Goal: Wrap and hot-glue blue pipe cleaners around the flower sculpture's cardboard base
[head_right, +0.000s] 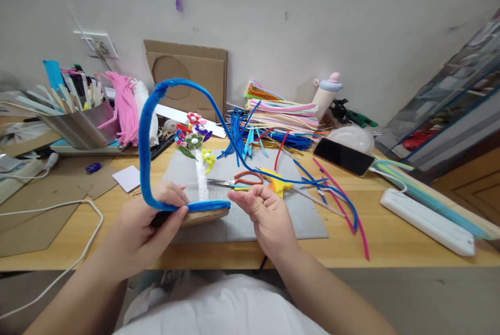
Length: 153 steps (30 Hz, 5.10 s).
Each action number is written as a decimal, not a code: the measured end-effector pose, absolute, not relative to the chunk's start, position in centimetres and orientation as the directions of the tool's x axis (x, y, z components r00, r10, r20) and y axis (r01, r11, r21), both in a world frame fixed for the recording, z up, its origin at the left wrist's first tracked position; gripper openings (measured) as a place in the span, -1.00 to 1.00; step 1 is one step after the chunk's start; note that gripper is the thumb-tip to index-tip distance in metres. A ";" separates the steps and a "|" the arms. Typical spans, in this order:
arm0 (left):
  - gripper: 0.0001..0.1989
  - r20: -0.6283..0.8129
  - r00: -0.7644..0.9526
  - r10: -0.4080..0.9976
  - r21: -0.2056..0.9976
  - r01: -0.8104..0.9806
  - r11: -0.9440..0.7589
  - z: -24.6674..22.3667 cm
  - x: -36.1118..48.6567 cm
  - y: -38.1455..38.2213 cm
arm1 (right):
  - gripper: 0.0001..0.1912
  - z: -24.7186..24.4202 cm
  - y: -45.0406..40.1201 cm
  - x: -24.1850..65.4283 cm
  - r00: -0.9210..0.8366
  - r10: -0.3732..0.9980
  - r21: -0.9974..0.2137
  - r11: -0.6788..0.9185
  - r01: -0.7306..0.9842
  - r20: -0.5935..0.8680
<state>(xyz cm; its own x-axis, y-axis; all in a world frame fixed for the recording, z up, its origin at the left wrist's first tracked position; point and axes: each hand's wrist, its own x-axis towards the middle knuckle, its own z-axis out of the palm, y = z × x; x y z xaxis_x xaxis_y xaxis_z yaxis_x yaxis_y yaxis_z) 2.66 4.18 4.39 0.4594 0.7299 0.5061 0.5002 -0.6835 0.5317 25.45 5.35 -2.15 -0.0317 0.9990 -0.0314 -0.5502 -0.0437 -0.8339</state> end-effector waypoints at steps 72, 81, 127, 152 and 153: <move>-0.93 0.511 0.430 0.744 0.523 0.531 -0.667 4.5 2.8 4.8 | -0.64 -2.7 4.7 36.1 -0.160 0.983 -0.546 0.089 0.833 -0.085; -0.93 0.494 0.428 0.757 0.535 0.537 -0.653 4.6 2.8 5.0 | -0.65 -0.6 0.8 39.8 0.011 0.993 -0.872 -0.111 0.477 -0.120; -0.75 0.343 0.182 0.922 0.915 0.156 -0.371 5.8 5.5 6.3 | -0.72 4.5 1.5 28.8 -0.306 0.941 -0.941 0.228 0.250 0.147; -0.72 0.226 0.275 0.934 0.951 0.148 -0.273 6.5 6.5 6.6 | -0.77 6.1 2.0 28.6 -0.390 0.901 -0.832 0.357 0.424 0.188; -0.72 0.226 0.278 0.934 0.952 0.142 -0.273 6.5 6.5 6.6 | -0.76 6.0 2.0 28.6 -0.389 0.903 -0.835 0.352 0.422 0.184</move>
